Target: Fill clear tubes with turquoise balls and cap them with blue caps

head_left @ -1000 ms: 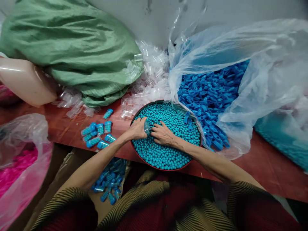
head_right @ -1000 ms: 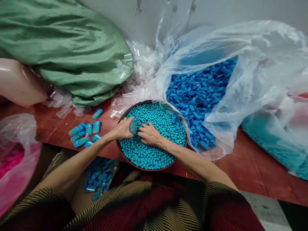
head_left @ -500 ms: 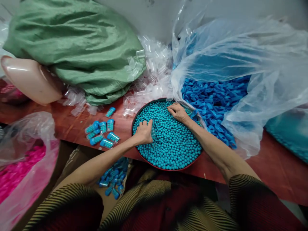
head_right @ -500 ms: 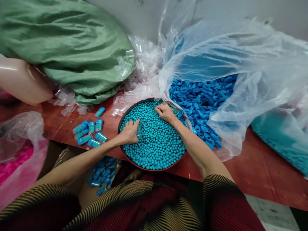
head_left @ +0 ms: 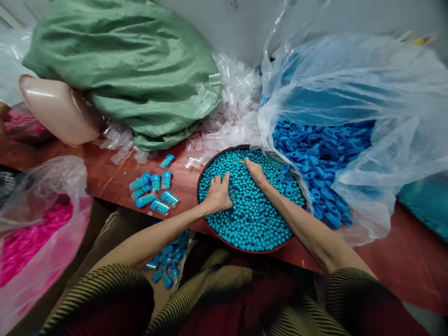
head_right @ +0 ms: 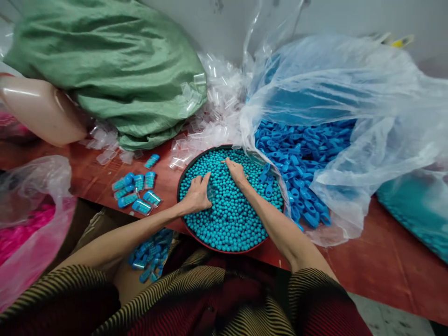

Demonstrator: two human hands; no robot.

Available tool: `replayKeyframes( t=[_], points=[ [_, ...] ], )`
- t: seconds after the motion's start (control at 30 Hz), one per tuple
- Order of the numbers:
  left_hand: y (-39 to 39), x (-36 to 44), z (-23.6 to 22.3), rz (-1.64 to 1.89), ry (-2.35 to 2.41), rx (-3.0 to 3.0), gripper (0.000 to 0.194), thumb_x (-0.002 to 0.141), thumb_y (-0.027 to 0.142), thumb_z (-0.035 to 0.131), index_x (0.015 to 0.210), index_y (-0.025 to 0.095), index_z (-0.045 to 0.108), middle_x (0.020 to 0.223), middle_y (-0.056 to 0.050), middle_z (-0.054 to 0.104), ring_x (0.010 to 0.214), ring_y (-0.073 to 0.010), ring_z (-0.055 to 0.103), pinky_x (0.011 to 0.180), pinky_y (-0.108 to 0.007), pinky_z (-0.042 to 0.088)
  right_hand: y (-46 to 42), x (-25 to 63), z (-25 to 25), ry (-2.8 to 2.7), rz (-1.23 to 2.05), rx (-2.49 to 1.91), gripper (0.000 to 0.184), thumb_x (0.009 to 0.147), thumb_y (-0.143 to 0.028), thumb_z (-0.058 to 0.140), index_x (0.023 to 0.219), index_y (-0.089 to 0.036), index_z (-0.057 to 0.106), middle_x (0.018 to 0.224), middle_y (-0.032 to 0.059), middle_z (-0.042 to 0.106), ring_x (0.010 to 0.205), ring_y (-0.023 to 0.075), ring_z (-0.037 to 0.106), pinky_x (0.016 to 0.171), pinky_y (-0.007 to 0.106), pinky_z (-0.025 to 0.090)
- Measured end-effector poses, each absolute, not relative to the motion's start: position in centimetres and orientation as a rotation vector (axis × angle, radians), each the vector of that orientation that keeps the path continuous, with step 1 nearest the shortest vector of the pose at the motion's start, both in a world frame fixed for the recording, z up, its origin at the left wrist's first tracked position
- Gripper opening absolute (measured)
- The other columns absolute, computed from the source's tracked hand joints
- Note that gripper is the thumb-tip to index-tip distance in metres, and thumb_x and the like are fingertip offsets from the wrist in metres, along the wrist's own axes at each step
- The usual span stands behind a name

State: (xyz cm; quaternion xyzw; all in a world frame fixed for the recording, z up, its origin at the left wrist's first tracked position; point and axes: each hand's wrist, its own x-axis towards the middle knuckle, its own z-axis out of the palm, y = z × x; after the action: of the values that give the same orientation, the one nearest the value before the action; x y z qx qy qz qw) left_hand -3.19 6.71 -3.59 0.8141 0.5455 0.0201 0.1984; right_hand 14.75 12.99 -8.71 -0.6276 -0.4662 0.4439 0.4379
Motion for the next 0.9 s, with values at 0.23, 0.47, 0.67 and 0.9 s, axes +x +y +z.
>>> replayKeyframes(
  t=[0.23, 0.47, 0.67, 0.9],
  points=[
    [6.5, -1.0, -5.1, 0.421, 1.546, 2.053, 0.103, 0.057, 0.03, 0.069, 0.143, 0.009, 0.017, 0.127, -0.02, 0.039, 0.12, -0.0372, 0.041, 0.103, -0.051, 0.034, 11.3, 13.9, -7.8, -1.034, 1.266, -1.456, 0.061, 0.082, -0.065, 0.035, 0.092, -0.019, 0.073, 0.092, 0.0036, 0.074, 0.105, 0.0227, 0.062, 0.1, 0.038, 0.043],
    [7.6, 1.3, -7.1, 0.667, 1.382, 1.933, 0.095, 0.061, 0.028, 0.066, 0.141, 0.01, 0.018, 0.136, -0.02, 0.037, 0.129, -0.0318, 0.036, 0.107, -0.047, 0.034, 8.2, 13.4, -6.5, -1.376, 0.867, -1.452, 0.054, 0.087, -0.054, 0.037, 0.111, -0.015, 0.067, 0.12, 0.0102, 0.064, 0.115, 0.0243, 0.055, 0.104, 0.04, 0.037],
    [8.2, 1.2, -7.2, 0.565, 1.309, 1.974, 0.076, 0.065, 0.031, 0.067, 0.134, 0.024, 0.036, 0.139, -0.008, 0.04, 0.135, -0.0288, 0.031, 0.112, -0.047, 0.03, 7.3, 14.9, -6.0, -1.729, 0.708, -1.433, 0.044, 0.092, -0.043, 0.035, 0.119, -0.021, 0.062, 0.121, 0.0086, 0.062, 0.117, 0.022, 0.052, 0.102, 0.04, 0.039],
    [8.0, 0.1, -6.6, 0.596, 1.232, 1.953, 0.102, 0.061, 0.032, 0.071, 0.144, 0.018, 0.012, 0.144, -0.016, 0.03, 0.132, -0.0293, 0.036, 0.105, -0.046, 0.039, 12.5, 18.2, -7.5, -1.868, 0.479, -1.614, 0.039, 0.088, -0.042, 0.044, 0.111, -0.019, 0.066, 0.123, 0.0111, 0.059, 0.115, 0.0255, 0.05, 0.102, 0.041, 0.036]
  ],
)
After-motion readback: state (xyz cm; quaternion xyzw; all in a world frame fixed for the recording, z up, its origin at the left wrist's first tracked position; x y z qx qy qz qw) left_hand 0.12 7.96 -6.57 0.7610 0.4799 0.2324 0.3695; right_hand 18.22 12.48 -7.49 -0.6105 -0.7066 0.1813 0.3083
